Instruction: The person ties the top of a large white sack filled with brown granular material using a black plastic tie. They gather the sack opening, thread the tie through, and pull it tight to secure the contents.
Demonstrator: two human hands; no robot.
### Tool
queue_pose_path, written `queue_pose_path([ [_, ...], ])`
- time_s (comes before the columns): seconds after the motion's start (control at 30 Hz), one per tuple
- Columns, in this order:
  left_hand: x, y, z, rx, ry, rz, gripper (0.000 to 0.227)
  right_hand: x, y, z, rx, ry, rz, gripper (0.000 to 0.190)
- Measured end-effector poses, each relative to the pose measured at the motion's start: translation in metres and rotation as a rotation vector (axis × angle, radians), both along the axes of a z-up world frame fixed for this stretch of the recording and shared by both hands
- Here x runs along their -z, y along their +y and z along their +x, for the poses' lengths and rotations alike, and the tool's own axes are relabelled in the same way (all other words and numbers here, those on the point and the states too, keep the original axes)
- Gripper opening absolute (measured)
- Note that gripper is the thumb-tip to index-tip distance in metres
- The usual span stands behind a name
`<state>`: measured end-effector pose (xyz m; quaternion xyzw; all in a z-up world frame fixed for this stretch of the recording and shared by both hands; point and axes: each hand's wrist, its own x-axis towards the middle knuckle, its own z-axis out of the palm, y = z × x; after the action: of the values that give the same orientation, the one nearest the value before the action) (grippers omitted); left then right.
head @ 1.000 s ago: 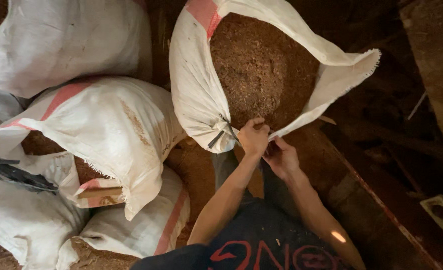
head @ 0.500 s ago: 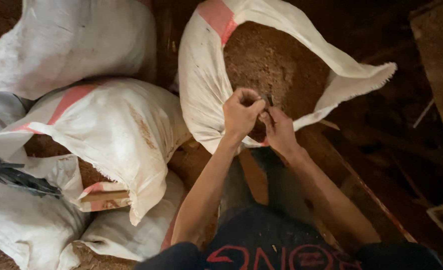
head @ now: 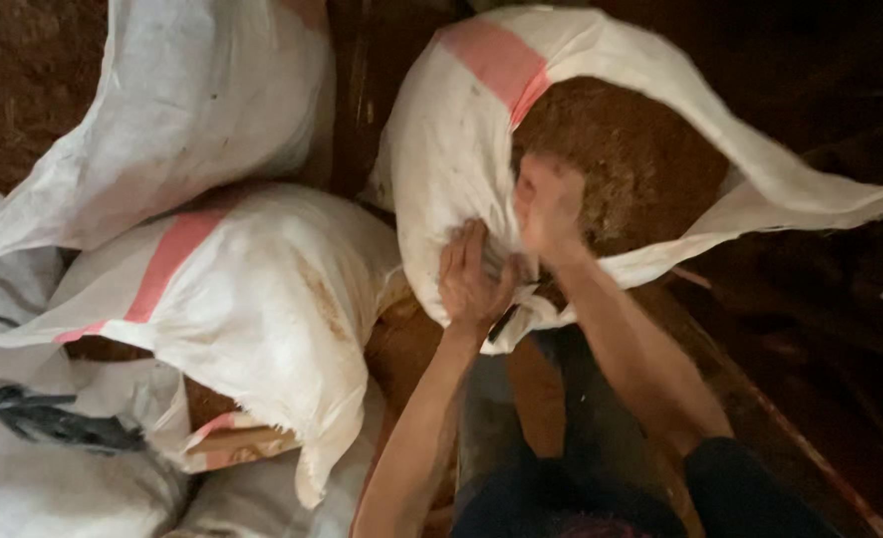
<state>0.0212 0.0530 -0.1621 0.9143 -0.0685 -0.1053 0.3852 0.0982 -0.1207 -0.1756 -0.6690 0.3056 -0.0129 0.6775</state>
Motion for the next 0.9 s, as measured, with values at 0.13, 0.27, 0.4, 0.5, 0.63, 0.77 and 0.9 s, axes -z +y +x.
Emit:
queue_pose_path([
  [0.13, -0.011, 0.01, 0.005, -0.011, 0.022, 0.015, 0.064, -0.023, 0.007, 0.016, 0.25, 0.188, 0.489, 0.043],
  [0.27, -0.031, 0.013, 0.018, 0.173, 0.263, -0.005, 0.096, -0.049, 0.004, 0.02, 0.229, 0.234, 0.362, 0.042],
  [0.4, -0.056, 0.013, 0.026, 0.31, 0.505, 0.111, 0.125, -0.066, 0.003, 0.001, 0.156, 0.315, 0.292, 0.034],
  [0.5, -0.077, -0.007, 0.02, 0.321, 0.585, 0.214, 0.142, -0.069, -0.023, -0.009, 0.111, 0.306, 0.319, 0.027],
  [0.63, -0.071, -0.047, -0.018, 0.008, 0.512, 0.201, 0.135, -0.073, -0.05, -0.029, 0.069, 0.245, 0.388, 0.026],
  [0.77, -0.021, -0.066, -0.045, -0.121, 0.191, 0.217, 0.126, -0.083, -0.017, 0.002, 0.127, 0.29, 0.441, 0.025],
  [0.9, 0.017, -0.078, -0.053, -0.123, 0.161, 0.214, 0.119, -0.101, 0.034, 0.013, 0.037, 0.265, 0.53, 0.013],
])
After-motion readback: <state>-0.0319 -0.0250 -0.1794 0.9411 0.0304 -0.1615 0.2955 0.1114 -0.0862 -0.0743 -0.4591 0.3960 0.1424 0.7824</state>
